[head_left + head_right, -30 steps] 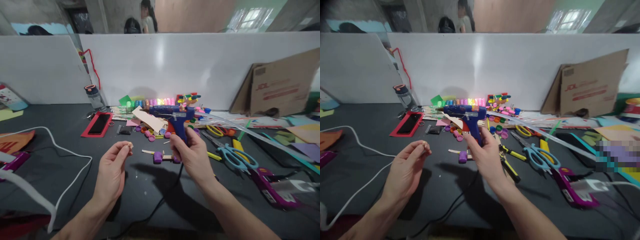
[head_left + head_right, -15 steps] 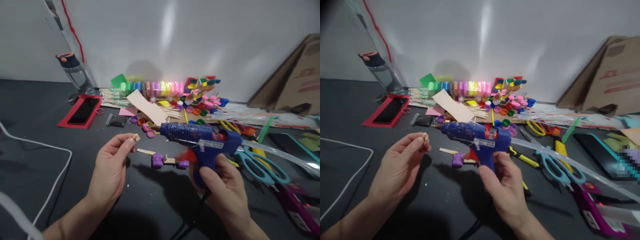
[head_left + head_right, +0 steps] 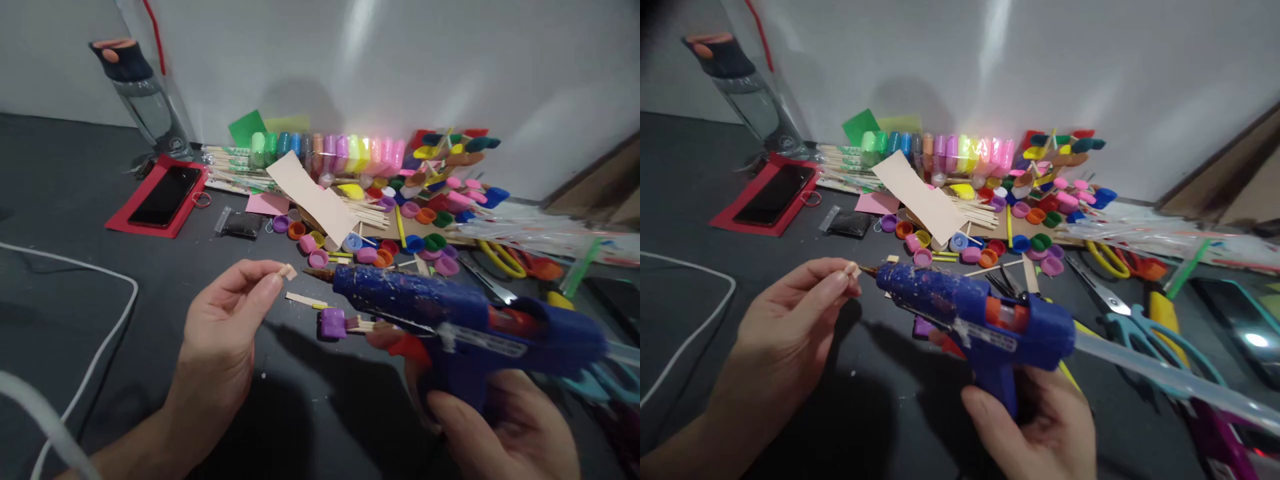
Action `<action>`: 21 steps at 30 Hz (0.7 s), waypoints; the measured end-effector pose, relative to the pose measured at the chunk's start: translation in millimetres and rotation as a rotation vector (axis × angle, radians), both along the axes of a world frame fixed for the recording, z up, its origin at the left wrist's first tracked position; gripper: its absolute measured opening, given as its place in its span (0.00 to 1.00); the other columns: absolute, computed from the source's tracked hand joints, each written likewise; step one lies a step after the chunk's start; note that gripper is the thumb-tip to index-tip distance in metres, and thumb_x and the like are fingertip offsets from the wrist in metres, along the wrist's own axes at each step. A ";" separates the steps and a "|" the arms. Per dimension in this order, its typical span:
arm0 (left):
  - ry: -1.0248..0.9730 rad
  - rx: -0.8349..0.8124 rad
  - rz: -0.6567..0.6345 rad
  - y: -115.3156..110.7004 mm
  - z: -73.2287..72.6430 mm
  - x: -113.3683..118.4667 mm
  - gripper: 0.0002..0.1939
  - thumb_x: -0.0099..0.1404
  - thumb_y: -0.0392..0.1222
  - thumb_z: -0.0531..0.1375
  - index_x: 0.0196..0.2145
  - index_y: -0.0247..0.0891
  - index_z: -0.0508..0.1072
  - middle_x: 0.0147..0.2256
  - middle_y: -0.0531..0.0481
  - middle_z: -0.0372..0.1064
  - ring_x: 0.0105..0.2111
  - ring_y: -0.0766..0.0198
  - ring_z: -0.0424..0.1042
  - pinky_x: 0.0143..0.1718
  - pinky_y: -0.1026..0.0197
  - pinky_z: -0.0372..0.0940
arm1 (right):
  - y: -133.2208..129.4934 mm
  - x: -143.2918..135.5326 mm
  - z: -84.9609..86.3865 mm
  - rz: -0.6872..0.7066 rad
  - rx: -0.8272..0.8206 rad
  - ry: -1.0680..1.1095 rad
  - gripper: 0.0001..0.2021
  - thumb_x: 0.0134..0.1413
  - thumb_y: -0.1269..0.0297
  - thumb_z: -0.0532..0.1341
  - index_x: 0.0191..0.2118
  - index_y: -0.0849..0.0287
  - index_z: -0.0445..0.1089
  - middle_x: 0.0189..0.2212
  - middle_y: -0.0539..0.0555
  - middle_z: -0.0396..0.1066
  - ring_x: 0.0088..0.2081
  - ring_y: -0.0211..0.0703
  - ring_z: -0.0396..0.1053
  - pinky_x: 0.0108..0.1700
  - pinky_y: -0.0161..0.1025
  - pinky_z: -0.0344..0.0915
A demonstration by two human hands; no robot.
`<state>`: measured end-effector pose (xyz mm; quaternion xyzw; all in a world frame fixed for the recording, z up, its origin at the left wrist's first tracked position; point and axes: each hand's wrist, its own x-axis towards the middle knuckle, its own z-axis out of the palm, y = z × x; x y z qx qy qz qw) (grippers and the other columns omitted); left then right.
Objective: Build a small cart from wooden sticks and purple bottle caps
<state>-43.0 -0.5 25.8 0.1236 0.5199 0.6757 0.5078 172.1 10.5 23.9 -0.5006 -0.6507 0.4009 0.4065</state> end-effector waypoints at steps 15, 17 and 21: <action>0.007 -0.025 -0.021 -1.5 -3.5 0.0 0.10 0.54 0.43 0.73 0.32 0.38 0.79 0.28 0.53 0.75 0.24 0.72 0.70 0.25 0.73 0.66 | -9.0 -7.1 8.2 -0.060 -0.448 0.398 0.19 0.53 0.42 0.64 0.31 0.56 0.75 0.22 0.52 0.69 0.23 0.39 0.64 0.24 0.33 0.64; 0.005 -0.017 -0.014 -0.3 -4.8 0.4 0.11 0.53 0.43 0.73 0.32 0.38 0.79 0.27 0.53 0.75 0.24 0.72 0.70 0.25 0.73 0.67 | -8.3 -10.9 16.3 -0.044 -0.559 0.428 0.19 0.49 0.42 0.67 0.33 0.55 0.77 0.23 0.53 0.72 0.22 0.39 0.64 0.23 0.33 0.63; 0.015 0.008 0.019 2.4 -6.0 1.2 0.11 0.51 0.42 0.74 0.31 0.38 0.80 0.27 0.53 0.76 0.25 0.71 0.72 0.27 0.73 0.68 | -6.1 -11.3 16.9 -0.011 -0.547 0.455 0.21 0.47 0.42 0.68 0.39 0.54 0.80 0.37 0.57 0.79 0.21 0.36 0.65 0.22 0.34 0.61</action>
